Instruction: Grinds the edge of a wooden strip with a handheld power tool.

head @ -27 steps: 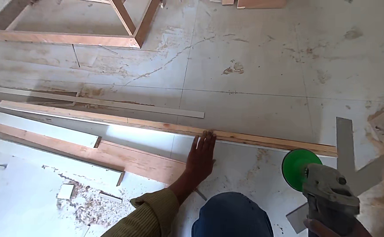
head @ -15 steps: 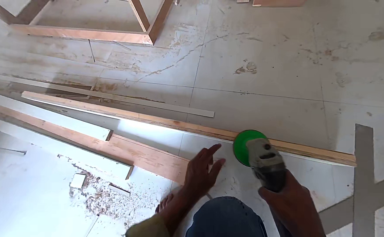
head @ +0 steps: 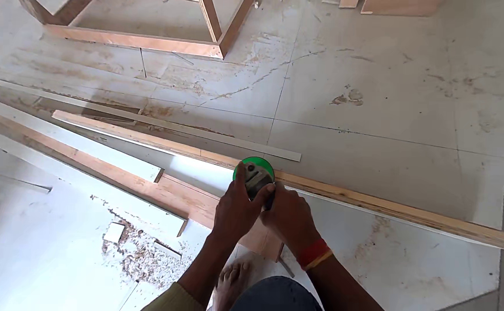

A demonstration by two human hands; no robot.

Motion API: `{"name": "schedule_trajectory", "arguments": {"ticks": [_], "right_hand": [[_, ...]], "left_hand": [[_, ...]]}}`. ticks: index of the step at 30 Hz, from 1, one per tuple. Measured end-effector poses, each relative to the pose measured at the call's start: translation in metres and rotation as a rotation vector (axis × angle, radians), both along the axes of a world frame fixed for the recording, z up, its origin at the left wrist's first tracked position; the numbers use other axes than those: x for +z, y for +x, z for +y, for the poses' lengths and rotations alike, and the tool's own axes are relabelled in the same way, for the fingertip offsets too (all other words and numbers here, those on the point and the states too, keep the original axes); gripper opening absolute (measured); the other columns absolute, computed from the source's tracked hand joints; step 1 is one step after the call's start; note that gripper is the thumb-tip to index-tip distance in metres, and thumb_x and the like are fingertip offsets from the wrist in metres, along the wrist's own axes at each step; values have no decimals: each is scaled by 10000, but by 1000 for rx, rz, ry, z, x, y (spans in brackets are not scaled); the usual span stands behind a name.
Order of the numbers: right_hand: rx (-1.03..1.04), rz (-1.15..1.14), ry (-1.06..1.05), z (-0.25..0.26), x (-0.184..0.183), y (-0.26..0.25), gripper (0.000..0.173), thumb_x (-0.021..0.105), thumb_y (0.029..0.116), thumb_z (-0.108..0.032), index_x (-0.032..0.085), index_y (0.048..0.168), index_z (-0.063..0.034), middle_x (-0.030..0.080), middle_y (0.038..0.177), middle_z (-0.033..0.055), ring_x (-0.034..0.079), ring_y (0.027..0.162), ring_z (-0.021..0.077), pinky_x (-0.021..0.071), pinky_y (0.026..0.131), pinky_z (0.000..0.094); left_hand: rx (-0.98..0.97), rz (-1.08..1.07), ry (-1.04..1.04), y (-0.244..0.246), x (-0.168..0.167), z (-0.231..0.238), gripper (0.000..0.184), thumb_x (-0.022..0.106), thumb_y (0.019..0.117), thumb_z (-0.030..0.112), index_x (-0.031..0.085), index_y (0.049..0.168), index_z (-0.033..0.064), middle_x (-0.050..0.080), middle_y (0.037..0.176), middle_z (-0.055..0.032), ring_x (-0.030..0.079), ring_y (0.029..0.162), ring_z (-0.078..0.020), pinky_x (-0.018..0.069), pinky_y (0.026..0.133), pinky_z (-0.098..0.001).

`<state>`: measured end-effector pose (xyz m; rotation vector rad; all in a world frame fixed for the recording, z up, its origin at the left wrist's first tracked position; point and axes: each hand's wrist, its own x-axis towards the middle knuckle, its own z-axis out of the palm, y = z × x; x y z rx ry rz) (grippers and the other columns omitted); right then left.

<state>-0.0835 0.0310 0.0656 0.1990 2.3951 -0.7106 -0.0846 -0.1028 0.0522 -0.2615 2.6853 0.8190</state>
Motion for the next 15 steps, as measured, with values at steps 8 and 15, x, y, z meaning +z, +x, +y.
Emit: {"name": "schedule_trajectory", "arguments": {"ticks": [8, 15], "right_hand": [[44, -149, 84, 15, 0, -4, 571, 776, 810, -272, 571, 1322, -125, 711, 1025, 123, 715, 957, 315, 570, 775, 514], [-4, -196, 95, 42, 1, 2, 553, 780, 799, -271, 573, 1295, -141, 707, 1000, 106, 711, 941, 298, 564, 764, 503]], "left_hand": [[-80, -10, 0, 1, -19, 15, 961, 501, 954, 717, 214, 1634, 102, 690, 1130, -208, 701, 961, -386, 561, 827, -596], [-127, -55, 13, 5, -18, 42, 1015, 471, 931, 768, 178, 1639, 102, 677, 1156, -197, 703, 950, -365, 571, 819, -564]]}}
